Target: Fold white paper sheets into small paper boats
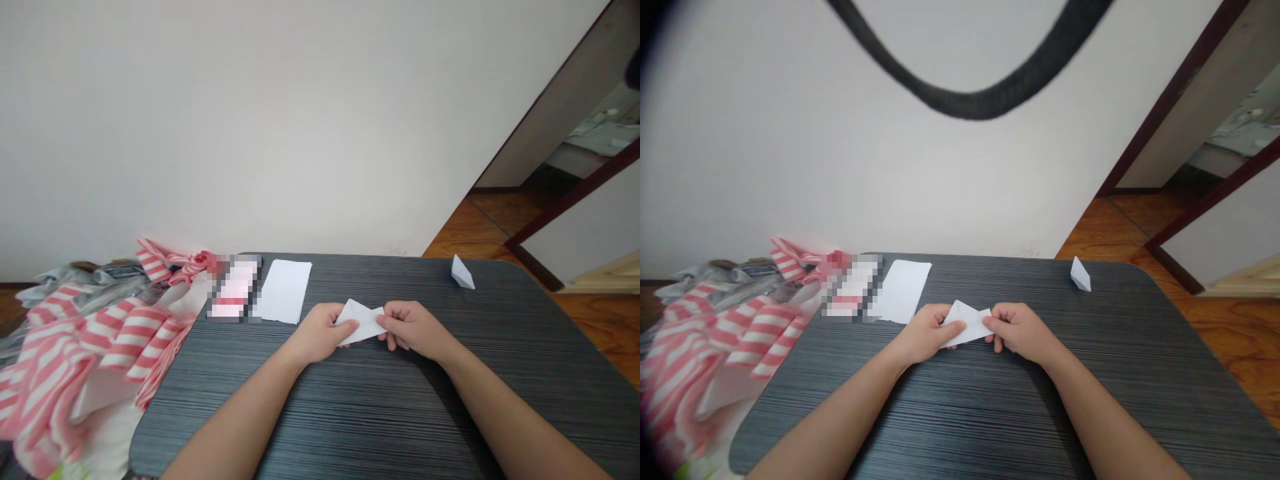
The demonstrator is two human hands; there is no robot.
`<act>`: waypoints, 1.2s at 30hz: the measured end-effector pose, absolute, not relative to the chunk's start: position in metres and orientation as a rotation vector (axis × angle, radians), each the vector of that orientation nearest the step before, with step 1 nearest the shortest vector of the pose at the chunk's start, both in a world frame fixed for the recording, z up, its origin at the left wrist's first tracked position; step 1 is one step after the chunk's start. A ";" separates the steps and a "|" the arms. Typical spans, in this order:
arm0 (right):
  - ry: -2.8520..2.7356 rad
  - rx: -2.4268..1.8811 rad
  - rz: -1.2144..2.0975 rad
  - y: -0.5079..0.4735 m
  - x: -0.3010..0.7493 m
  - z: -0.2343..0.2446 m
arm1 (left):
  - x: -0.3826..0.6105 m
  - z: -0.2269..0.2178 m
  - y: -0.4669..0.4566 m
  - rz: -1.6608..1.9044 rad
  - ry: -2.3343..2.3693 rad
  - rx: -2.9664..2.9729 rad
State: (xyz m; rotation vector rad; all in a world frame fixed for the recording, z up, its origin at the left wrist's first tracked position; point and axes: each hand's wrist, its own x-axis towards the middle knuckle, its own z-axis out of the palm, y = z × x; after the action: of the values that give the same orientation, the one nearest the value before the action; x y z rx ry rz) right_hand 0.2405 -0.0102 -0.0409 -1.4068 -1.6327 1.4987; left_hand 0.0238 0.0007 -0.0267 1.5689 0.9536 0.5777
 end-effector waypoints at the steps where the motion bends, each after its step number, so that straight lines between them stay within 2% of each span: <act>1: -1.632 -1.405 1.495 -0.010 0.241 -0.041 | 0.024 -0.027 0.001 0.581 0.956 1.565; 16: -1.755 -1.340 1.504 -0.015 0.232 -0.032 | 0.028 -0.024 0.001 0.572 0.923 1.661; 36: -1.627 -1.266 1.533 -0.012 0.239 -0.033 | 0.026 -0.033 0.003 0.580 0.931 1.444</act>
State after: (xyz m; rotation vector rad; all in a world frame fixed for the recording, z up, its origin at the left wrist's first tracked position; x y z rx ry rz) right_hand 0.2393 -0.0123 -0.0327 -1.2658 -1.6269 1.5333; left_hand 0.0260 0.0030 -0.0334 1.4441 0.9312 0.5799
